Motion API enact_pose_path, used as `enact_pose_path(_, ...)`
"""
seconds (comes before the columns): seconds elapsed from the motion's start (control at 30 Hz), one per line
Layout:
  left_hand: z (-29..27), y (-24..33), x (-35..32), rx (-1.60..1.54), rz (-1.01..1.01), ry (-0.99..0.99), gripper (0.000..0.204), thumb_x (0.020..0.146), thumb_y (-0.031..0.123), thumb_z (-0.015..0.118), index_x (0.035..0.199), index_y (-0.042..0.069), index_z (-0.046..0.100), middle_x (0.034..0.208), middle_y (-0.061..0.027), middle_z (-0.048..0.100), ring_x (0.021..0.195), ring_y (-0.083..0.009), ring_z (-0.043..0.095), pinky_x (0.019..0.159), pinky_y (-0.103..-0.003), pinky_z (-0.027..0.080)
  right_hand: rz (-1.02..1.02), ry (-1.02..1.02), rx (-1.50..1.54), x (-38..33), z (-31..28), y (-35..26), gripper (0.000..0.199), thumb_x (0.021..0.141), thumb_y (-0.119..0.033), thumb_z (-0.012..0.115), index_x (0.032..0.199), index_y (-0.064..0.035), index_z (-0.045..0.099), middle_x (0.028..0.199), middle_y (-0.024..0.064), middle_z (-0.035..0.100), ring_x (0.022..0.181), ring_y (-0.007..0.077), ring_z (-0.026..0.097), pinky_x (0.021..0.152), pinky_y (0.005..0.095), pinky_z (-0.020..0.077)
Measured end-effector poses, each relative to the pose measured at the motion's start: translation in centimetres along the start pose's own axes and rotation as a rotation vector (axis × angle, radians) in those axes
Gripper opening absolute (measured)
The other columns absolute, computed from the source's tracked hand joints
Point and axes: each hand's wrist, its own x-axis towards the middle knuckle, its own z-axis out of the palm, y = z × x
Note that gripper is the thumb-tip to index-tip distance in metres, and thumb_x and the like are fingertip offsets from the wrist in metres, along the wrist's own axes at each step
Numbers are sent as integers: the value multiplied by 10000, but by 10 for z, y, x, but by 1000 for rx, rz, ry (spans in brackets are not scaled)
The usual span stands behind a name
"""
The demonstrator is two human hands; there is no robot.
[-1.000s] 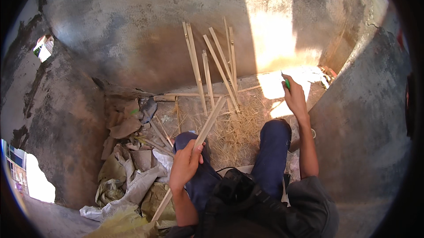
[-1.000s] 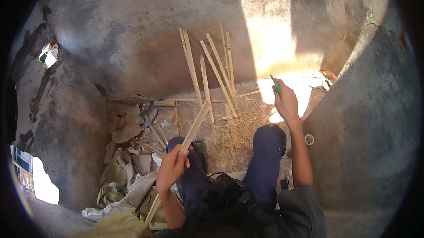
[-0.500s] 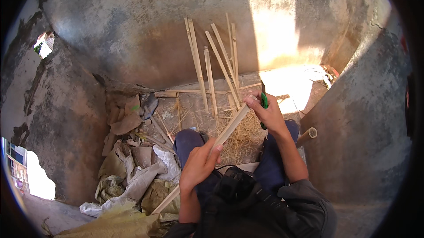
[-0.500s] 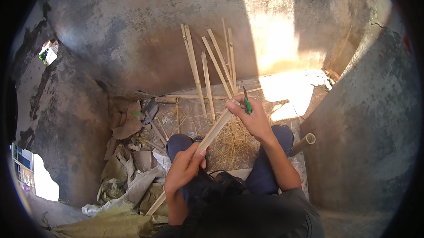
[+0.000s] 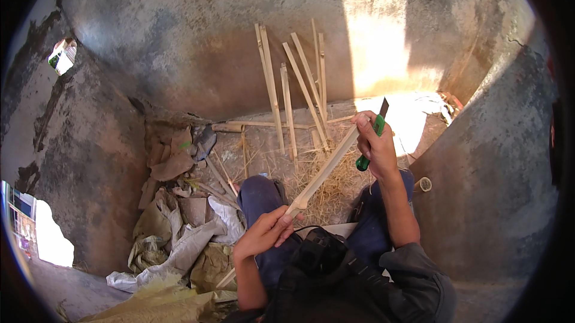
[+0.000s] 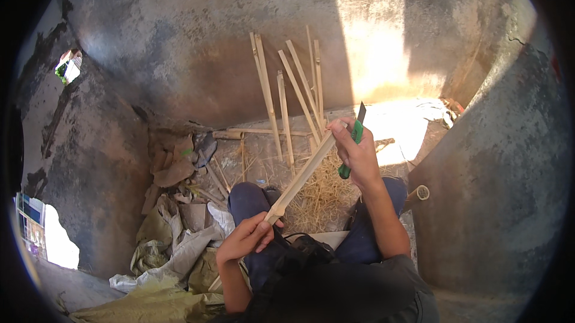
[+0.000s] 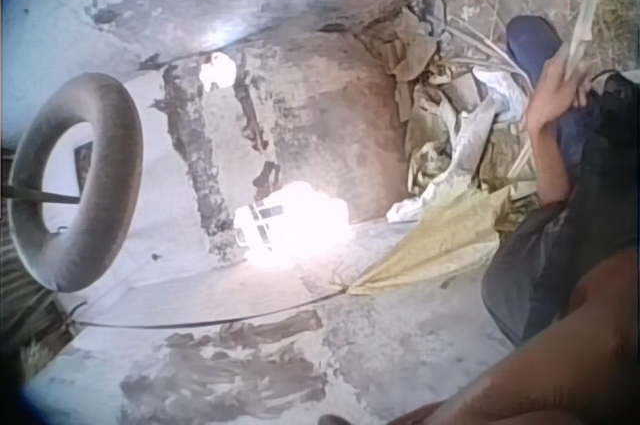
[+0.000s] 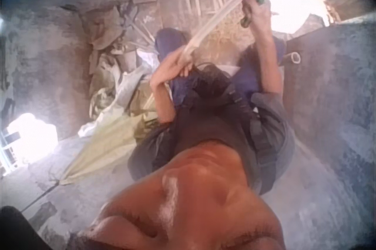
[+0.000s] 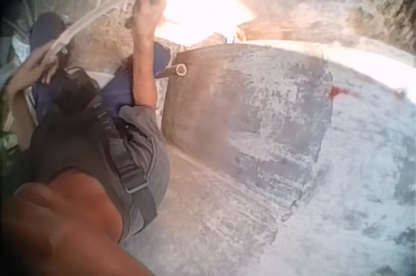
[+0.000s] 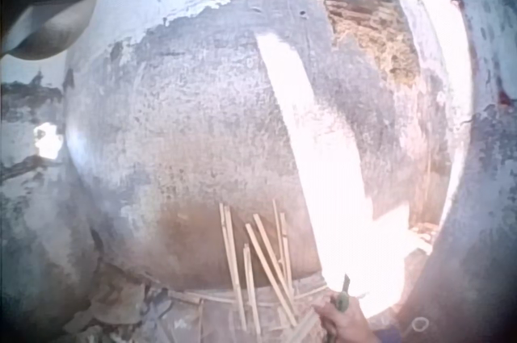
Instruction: The person is using a knife to shave and shape several long wood strips while sitting on the floor in a storage-like area.
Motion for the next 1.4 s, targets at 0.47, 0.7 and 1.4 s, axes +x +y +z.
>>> enact_pose_path(0.47,36,28,9,293,181,395,369,1214,263,447,1099,7,688,706,-16,534,636,-106,508,622,-300,417,-603,-390,-982,-65,17,2,224,1042,-241,720,1149,-45,710,919,136,637,766,335,691,677,428,543)
enact_pose_path(0.7,43,31,13,320,245,417,312,1201,259,487,1131,11,664,674,-145,570,592,-317,602,611,-418,455,-716,-365,-1040,-72,27,12,298,974,-274,804,1160,-55,725,878,91,613,720,284,680,623,401,529)
enact_pose_path(1.4,53,31,8,324,182,431,332,1205,234,460,1029,19,643,694,-72,576,623,-192,588,629,-348,453,-720,-260,-1128,-57,20,3,263,960,-268,836,1095,-57,755,932,80,760,733,273,757,588,382,561)
